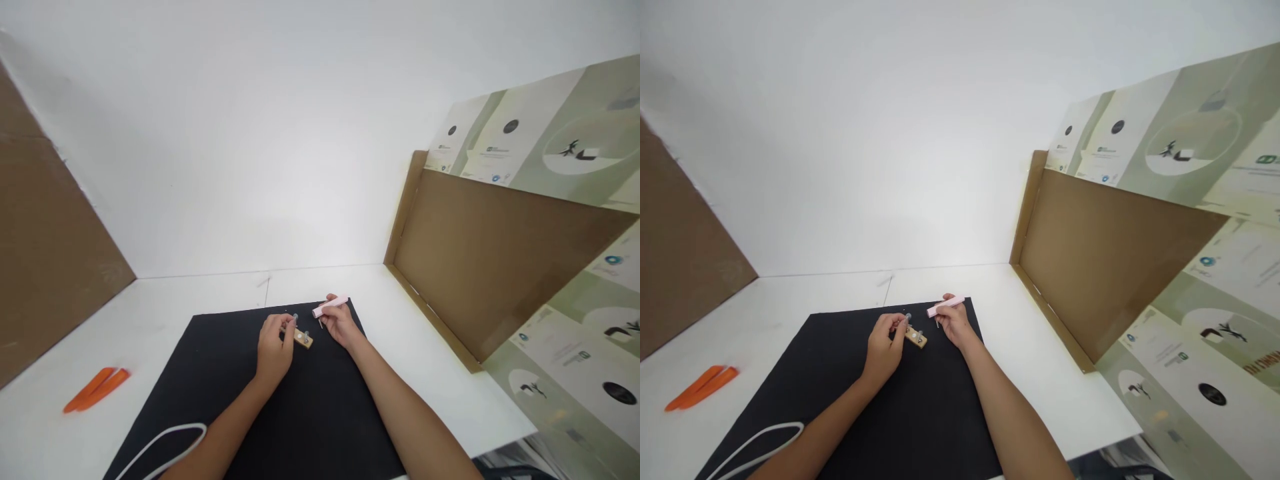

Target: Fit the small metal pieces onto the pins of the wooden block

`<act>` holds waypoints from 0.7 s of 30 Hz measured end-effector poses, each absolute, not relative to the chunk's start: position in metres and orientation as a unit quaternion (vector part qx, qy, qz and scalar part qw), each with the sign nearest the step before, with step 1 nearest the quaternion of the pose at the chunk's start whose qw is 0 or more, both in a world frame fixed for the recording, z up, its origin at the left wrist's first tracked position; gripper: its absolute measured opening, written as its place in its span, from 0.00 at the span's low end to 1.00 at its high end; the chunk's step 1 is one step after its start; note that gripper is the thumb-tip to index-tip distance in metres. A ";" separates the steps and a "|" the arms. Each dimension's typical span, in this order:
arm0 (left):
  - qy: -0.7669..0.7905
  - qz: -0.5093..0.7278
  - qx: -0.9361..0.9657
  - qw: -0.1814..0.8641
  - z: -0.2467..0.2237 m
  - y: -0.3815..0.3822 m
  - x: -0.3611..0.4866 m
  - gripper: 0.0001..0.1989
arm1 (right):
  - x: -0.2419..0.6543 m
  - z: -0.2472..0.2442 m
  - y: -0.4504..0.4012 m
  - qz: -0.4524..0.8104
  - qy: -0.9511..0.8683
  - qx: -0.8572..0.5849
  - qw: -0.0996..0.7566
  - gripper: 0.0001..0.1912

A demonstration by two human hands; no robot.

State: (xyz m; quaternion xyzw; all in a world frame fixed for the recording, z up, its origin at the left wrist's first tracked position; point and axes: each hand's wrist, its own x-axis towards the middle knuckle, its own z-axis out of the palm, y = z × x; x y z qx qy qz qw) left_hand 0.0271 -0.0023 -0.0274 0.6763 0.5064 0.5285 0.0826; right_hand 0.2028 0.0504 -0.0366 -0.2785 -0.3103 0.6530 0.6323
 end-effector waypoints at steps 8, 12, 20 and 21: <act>0.513 0.459 0.720 0.092 -0.028 -0.006 0.024 0.09 | 0.203 -0.036 0.050 0.659 -0.306 -0.283 0.627 0.22; 0.512 0.401 0.757 0.065 -0.031 -0.009 0.024 0.09 | 0.203 -0.036 0.050 0.657 -0.297 -0.282 0.633 0.23; 0.554 0.318 0.767 0.055 -0.030 -0.012 0.022 0.09 | 0.202 -0.032 0.048 0.657 -0.297 -0.280 0.634 0.23; 0.557 0.316 0.765 0.063 -0.029 -0.012 0.022 0.09 | 0.202 -0.032 0.048 0.657 -0.297 -0.280 0.634 0.23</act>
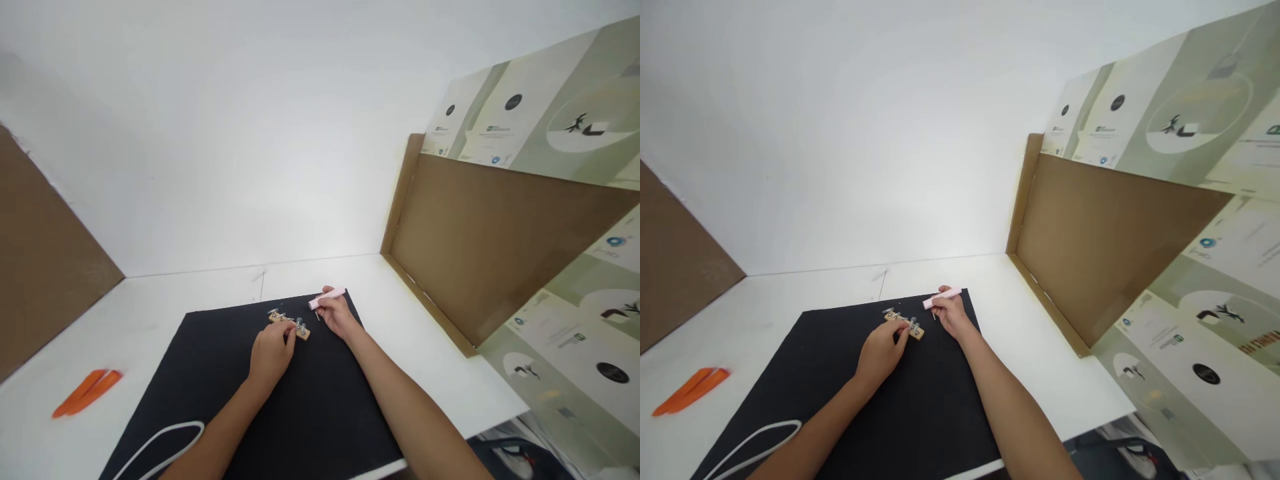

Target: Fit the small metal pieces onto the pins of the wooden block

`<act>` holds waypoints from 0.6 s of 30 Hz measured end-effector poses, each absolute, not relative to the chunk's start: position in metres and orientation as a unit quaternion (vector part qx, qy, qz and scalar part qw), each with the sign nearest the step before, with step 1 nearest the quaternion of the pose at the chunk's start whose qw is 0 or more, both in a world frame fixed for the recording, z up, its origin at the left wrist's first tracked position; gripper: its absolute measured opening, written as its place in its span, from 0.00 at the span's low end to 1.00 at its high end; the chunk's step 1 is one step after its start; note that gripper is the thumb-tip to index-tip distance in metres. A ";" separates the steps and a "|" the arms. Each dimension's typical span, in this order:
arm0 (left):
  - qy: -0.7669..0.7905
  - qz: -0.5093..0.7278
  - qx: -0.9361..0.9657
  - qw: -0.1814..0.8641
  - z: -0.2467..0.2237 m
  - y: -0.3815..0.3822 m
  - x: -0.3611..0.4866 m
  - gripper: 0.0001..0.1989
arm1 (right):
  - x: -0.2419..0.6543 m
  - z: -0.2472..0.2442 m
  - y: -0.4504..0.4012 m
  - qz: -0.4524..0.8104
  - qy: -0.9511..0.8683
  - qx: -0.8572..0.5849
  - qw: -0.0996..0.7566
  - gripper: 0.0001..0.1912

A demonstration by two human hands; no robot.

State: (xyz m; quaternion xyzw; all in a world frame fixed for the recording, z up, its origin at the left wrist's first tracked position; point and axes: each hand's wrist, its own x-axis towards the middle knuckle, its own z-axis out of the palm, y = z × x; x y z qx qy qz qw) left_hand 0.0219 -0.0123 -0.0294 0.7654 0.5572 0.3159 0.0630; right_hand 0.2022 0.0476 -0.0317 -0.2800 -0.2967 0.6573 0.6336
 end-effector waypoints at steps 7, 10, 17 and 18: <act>0.603 0.317 0.728 0.083 -0.016 -0.020 0.025 0.05 | 0.202 -0.030 0.047 0.658 -0.299 -0.280 0.632 0.22; 0.616 0.295 0.724 0.100 -0.012 -0.025 0.028 0.08 | 0.202 -0.030 0.047 0.660 -0.303 -0.279 0.628 0.22; 0.637 0.280 0.704 0.145 -0.012 -0.031 0.037 0.14 | 0.203 -0.032 0.049 0.669 -0.311 -0.277 0.616 0.22; 0.638 0.278 0.703 0.147 -0.012 -0.031 0.037 0.14 | 0.203 -0.032 0.049 0.670 -0.313 -0.276 0.614 0.22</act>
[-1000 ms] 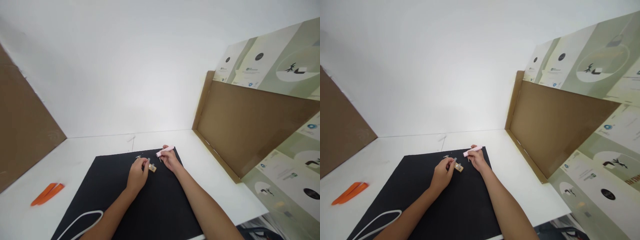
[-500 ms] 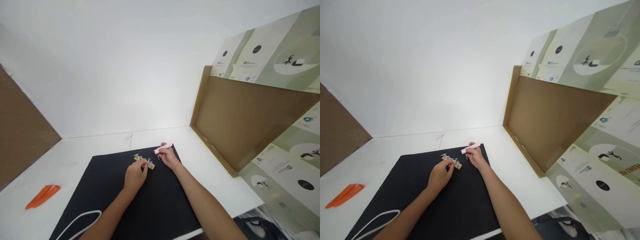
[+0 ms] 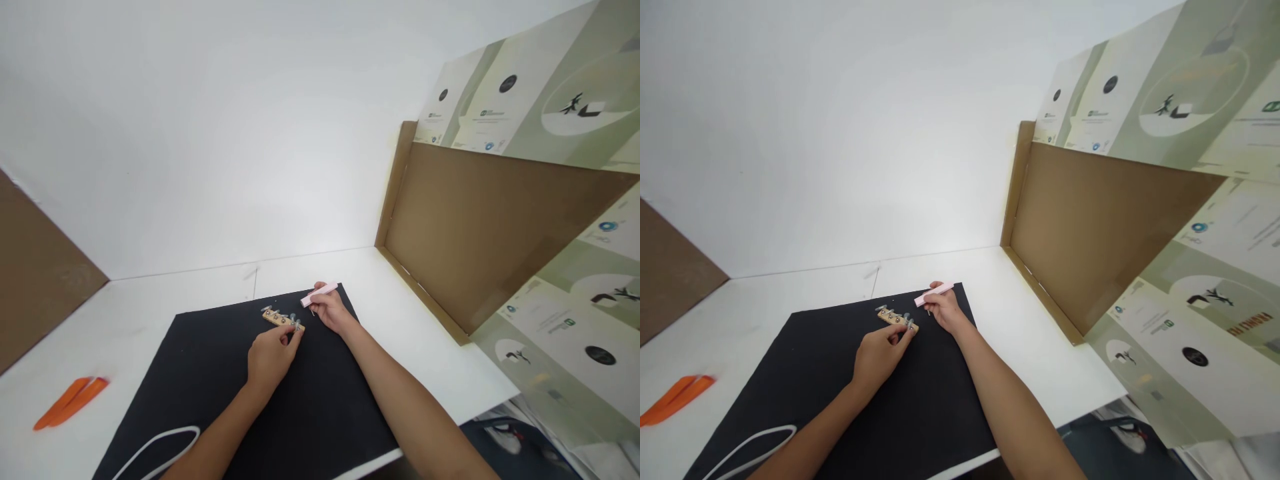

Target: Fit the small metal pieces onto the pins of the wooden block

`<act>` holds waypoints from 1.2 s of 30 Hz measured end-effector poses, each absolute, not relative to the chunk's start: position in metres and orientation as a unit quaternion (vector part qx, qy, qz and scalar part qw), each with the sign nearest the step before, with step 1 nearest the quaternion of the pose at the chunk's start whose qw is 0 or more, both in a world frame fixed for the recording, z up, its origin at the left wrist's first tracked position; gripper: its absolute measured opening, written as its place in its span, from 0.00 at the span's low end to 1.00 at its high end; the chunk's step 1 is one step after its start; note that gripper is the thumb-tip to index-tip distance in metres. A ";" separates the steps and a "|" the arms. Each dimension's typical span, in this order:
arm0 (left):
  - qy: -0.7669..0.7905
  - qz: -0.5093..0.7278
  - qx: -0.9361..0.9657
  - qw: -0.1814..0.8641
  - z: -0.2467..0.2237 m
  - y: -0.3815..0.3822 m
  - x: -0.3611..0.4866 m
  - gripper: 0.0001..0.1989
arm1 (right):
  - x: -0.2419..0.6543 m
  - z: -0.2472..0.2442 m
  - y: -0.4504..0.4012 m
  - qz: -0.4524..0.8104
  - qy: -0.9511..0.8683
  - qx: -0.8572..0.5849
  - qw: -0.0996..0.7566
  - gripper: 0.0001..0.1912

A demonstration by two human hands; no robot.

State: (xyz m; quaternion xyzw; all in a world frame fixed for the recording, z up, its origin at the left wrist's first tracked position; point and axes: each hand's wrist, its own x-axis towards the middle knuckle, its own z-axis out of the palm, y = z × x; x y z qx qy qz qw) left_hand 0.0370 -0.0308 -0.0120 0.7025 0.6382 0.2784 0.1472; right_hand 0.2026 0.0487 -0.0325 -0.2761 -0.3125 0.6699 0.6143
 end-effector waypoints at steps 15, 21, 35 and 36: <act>0.617 0.290 0.715 0.156 -0.017 -0.028 0.033 0.15 | 0.207 -0.031 0.048 0.694 -0.300 -0.260 0.601 0.22; 0.613 0.293 0.712 0.177 -0.018 -0.027 0.031 0.14 | 0.214 -0.027 0.046 0.725 -0.303 -0.252 0.565 0.21; 0.602 0.275 0.727 0.181 -0.011 -0.031 0.033 0.14 | 0.228 -0.023 0.041 0.804 -0.338 -0.243 0.425 0.20; 0.603 0.271 0.729 0.175 -0.011 -0.032 0.033 0.14 | 0.228 -0.023 0.041 0.808 -0.339 -0.242 0.417 0.20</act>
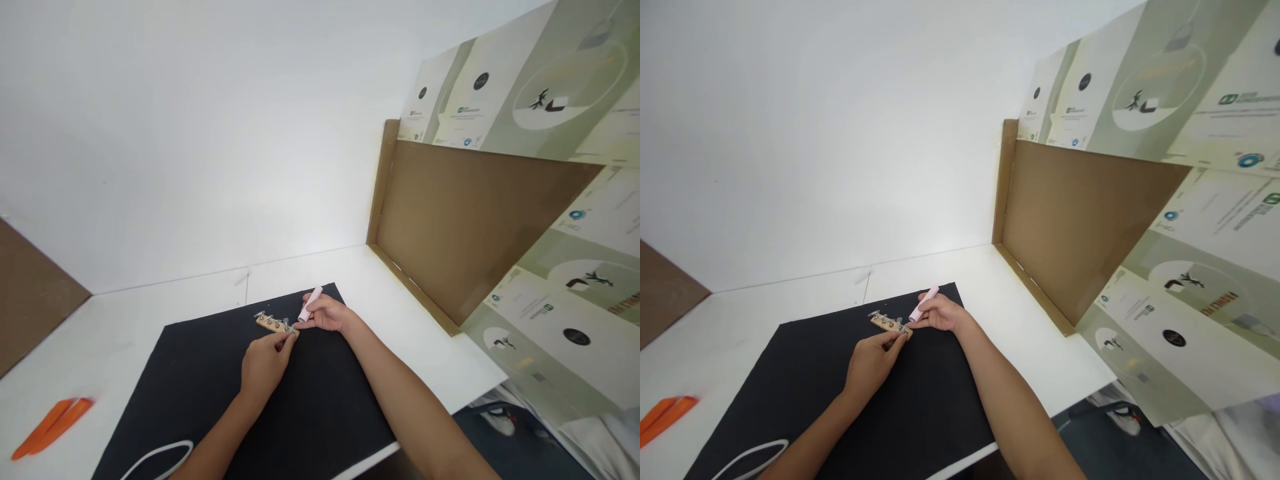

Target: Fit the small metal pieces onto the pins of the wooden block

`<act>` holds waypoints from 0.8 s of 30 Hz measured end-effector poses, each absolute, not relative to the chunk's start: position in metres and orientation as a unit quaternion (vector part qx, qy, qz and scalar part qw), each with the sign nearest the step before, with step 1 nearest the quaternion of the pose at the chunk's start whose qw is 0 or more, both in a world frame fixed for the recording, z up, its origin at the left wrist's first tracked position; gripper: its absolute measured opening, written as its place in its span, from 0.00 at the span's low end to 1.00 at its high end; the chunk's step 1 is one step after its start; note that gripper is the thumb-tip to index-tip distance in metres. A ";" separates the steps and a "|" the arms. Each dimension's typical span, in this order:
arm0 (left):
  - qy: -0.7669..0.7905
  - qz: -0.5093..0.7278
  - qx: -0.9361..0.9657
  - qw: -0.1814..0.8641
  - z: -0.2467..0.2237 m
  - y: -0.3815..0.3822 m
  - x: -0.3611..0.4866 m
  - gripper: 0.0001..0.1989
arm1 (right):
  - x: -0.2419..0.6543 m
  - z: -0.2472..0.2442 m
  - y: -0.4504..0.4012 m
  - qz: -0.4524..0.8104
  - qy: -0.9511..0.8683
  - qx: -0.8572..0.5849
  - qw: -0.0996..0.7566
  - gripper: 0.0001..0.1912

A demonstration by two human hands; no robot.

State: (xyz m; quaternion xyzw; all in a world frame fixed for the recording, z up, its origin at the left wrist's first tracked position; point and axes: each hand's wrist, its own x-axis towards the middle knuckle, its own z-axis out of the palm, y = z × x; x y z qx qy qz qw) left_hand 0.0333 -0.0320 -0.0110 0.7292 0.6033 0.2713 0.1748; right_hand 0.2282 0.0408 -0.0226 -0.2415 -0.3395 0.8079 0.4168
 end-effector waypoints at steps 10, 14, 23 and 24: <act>0.622 0.243 0.732 0.137 -0.012 -0.034 0.037 0.13 | 0.227 -0.023 0.040 0.829 -0.357 -0.202 0.381 0.18; 0.620 0.259 0.725 0.153 -0.013 -0.033 0.036 0.13 | 0.226 -0.023 0.039 0.832 -0.360 -0.201 0.371 0.19; 0.612 0.279 0.722 0.164 -0.017 -0.032 0.036 0.13 | 0.224 -0.026 0.040 0.823 -0.360 -0.200 0.391 0.19; 0.608 0.285 0.722 0.168 -0.017 -0.032 0.036 0.14 | 0.224 -0.026 0.040 0.823 -0.358 -0.201 0.393 0.20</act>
